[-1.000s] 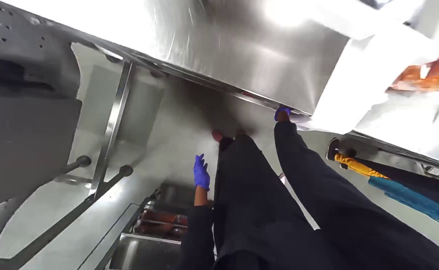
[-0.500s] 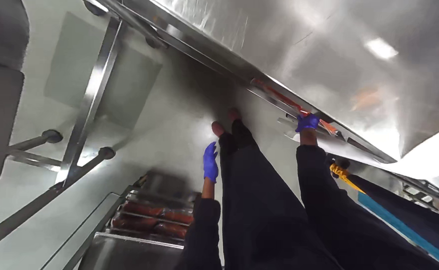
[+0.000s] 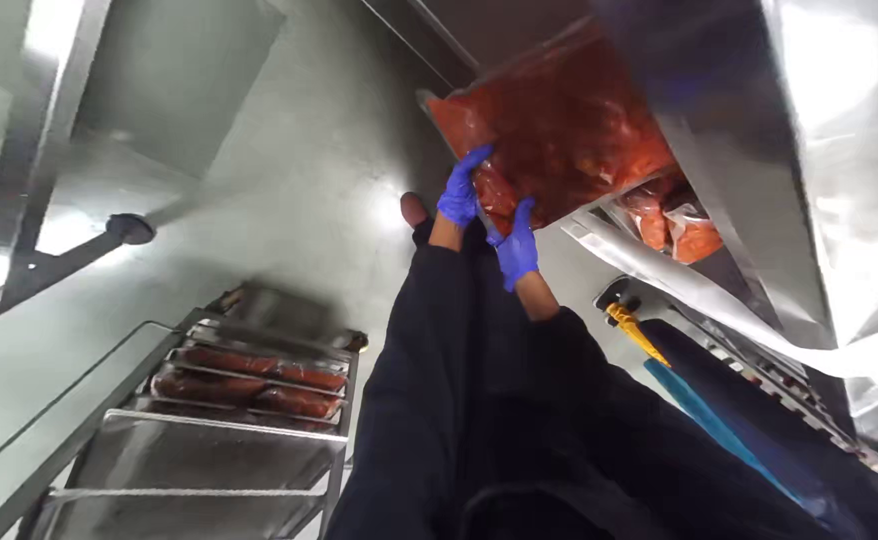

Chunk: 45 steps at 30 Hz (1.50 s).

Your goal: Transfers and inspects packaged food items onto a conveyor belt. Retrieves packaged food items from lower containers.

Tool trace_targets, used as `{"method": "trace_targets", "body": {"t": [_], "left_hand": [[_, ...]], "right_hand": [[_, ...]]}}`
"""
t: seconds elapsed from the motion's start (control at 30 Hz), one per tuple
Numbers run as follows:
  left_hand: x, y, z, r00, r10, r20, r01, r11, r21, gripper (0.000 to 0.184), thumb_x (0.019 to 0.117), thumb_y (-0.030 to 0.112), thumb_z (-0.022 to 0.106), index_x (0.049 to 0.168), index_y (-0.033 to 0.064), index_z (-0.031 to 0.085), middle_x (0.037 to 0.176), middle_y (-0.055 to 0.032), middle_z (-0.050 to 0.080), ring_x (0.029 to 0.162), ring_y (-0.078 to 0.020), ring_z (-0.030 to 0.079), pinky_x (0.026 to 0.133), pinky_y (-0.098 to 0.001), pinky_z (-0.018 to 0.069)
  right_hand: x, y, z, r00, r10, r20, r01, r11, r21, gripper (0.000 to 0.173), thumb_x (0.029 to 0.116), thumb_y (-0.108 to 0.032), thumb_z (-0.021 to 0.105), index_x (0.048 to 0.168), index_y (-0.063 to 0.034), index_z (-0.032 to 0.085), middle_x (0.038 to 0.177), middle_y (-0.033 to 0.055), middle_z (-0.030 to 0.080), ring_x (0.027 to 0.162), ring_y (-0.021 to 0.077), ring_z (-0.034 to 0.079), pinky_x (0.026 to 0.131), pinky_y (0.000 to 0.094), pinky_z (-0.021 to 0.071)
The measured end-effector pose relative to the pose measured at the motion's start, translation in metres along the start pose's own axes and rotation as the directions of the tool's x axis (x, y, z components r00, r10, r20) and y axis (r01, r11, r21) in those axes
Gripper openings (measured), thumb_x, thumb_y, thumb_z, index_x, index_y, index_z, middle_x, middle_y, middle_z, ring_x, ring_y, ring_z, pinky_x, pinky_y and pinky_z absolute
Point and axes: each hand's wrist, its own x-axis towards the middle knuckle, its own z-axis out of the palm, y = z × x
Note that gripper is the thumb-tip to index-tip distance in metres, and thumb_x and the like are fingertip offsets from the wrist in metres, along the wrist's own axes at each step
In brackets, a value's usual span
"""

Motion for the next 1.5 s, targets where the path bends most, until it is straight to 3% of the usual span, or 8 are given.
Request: {"method": "trace_targets", "body": {"t": [0.1,0.17,0.3,0.67,0.8,0.97,1.23,1.5], "left_hand": [[-0.014,-0.011,-0.036,0.997,0.045,-0.057,-0.045,0.999,0.005,0.017,0.0914,0.030,0.065,0.105,0.0196,0.069,0.093,0.0014,0.073,0.082,-0.0083,0.071,0.070,-0.0282,0.0609],[-0.014,-0.019,-0.050,0.990,0.085,-0.115,-0.092,0.994,-0.052,0.017,0.0897,0.029,0.066,0.103,0.0199,0.069,0.093,0.0007,0.074,0.083,-0.0098,0.071,0.071,-0.0300,0.0613],[-0.009,-0.010,-0.068,0.970,0.162,-0.184,-0.184,0.976,-0.112,0.013,0.0911,0.017,0.057,0.098,0.0156,0.068,0.091,-0.0024,0.075,0.083,-0.0115,0.072,0.073,-0.0321,0.0618],[-0.018,0.038,-0.091,0.956,0.208,-0.205,-0.223,0.973,-0.051,0.013,0.0886,0.012,0.059,0.097,0.0117,0.069,0.087,-0.0031,0.075,0.080,-0.0108,0.072,0.071,-0.0293,0.0614],[-0.041,0.045,-0.096,0.925,0.203,-0.319,-0.243,0.966,-0.090,0.015,0.0871,0.005,0.055,0.098,0.0049,0.066,0.087,-0.0088,0.075,0.081,-0.0169,0.073,0.072,-0.0354,0.0623],[-0.122,0.055,-0.103,0.911,0.210,-0.356,-0.242,0.969,-0.047,0.017,0.0876,0.006,0.054,0.095,0.0085,0.069,0.088,-0.0062,0.076,0.081,-0.0141,0.074,0.073,-0.0328,0.0624],[-0.333,0.064,-0.087,0.737,0.311,-0.600,-0.350,0.935,0.055,0.014,0.0834,0.014,0.061,0.084,0.0169,0.074,0.084,-0.0017,0.077,0.078,-0.0107,0.074,0.069,-0.0308,0.0628],[-0.434,0.144,0.046,0.654,0.642,-0.401,-0.613,0.760,0.216,0.015,0.0835,0.018,0.063,0.085,0.0224,0.077,0.084,0.0025,0.078,0.078,-0.0055,0.074,0.070,-0.0263,0.0623]], "right_hand": [[0.012,-0.022,-0.057,0.923,0.193,0.333,0.033,0.822,-0.568,0.045,0.1083,-0.037,0.048,0.131,0.0003,0.059,0.109,0.0087,0.068,0.096,0.0123,0.066,0.089,0.0313,0.0550],[0.015,-0.055,-0.096,0.963,0.124,0.238,0.130,0.562,-0.817,0.051,0.1017,-0.041,0.060,0.131,0.0011,0.062,0.124,0.0197,0.067,0.117,0.0271,0.063,0.103,0.0478,0.0492],[0.025,-0.124,-0.107,0.870,-0.470,-0.150,0.157,0.552,-0.819,0.060,0.0993,-0.033,0.066,0.144,0.0040,0.051,0.140,0.0268,0.057,0.132,0.0358,0.054,0.113,0.0516,0.0409],[0.037,-0.240,0.036,0.957,-0.288,-0.037,0.157,0.620,-0.768,0.046,0.1128,-0.014,0.032,0.152,0.0092,0.038,0.160,0.0242,0.036,0.151,0.0271,0.032,0.124,0.0366,0.0211],[0.035,-0.192,0.009,0.909,-0.415,0.042,0.231,0.419,-0.878,0.053,0.1106,-0.041,0.041,0.132,0.0045,0.059,0.130,0.0259,0.062,0.122,0.0348,0.060,0.105,0.0471,0.0472],[0.076,-0.152,0.014,0.951,-0.305,0.050,0.200,0.483,-0.853,0.067,0.1101,-0.050,0.033,0.128,0.0088,0.062,0.123,0.0330,0.063,0.117,0.0443,0.061,0.101,0.0627,0.0444],[-0.109,-0.142,0.022,0.955,-0.143,0.258,0.289,0.634,-0.717,0.054,0.1091,-0.037,0.046,0.071,-0.0027,0.060,0.061,0.0031,0.050,0.057,0.0127,0.049,0.056,0.0368,0.0434],[-0.277,-0.276,0.013,0.760,-0.496,0.420,0.635,0.704,-0.318,0.044,0.1066,-0.031,0.051,0.067,-0.0150,0.060,0.054,-0.0103,0.054,0.048,-0.0015,0.051,0.047,0.0215,0.0456]]}}
